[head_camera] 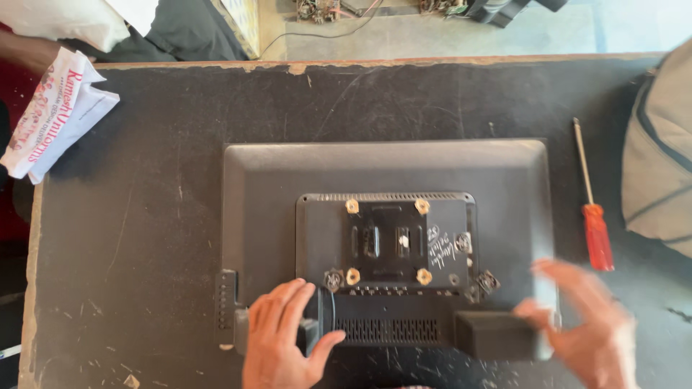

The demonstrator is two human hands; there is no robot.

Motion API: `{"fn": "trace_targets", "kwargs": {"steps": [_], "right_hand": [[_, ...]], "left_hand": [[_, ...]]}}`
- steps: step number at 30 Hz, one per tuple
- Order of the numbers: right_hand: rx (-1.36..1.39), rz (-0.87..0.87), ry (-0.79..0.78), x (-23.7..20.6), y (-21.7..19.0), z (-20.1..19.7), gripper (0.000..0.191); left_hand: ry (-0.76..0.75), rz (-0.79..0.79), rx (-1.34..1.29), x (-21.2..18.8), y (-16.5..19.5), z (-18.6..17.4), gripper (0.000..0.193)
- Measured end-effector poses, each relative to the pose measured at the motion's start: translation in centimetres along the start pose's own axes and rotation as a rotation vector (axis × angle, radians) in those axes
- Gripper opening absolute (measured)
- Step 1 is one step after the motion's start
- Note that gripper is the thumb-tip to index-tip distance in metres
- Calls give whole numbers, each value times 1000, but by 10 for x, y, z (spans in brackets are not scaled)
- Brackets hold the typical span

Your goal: The person uses a screwdriver to unscrew screws from the back panel of a television lying face-down on a workbench, working around the mounting bracket and ports. They then set the screwdriver down, reposition the television, and use a green tool to pry along the seam of the back cover.

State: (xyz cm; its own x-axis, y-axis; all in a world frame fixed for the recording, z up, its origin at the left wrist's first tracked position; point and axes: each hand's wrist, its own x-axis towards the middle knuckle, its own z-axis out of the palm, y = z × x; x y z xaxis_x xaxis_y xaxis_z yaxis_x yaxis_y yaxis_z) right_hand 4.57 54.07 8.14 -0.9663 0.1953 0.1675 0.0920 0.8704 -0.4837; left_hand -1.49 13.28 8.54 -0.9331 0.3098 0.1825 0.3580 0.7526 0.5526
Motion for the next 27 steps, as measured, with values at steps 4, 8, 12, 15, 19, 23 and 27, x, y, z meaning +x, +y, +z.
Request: {"fn": "trace_targets", "kwargs": {"steps": [4,8,12,15,19,23,27], "right_hand": [[-59,-277,-229,-17,-38,-2,78],[-204,-257,-287,-20,-47,1,77],[-208,-318,-294,-12,-44,2,62],[-233,-414,-304,-4,-41,4,60],[-188,-442,-322,2,-37,5,59],[-155,-415,-323,3,-34,4,58],[-132,-444,-276,4,-32,5,58]], "left_hand": [[-157,88,72,-14,-28,-25,98],[-299,80,176,-14,-45,-30,80],[-376,168,246,-1,-53,-29,74],[-469,239,288,7,-56,-31,77],[-524,310,352,17,-58,-29,79],[-553,317,380,19,-58,-29,77],[-525,298,346,20,-59,-27,78]]}}
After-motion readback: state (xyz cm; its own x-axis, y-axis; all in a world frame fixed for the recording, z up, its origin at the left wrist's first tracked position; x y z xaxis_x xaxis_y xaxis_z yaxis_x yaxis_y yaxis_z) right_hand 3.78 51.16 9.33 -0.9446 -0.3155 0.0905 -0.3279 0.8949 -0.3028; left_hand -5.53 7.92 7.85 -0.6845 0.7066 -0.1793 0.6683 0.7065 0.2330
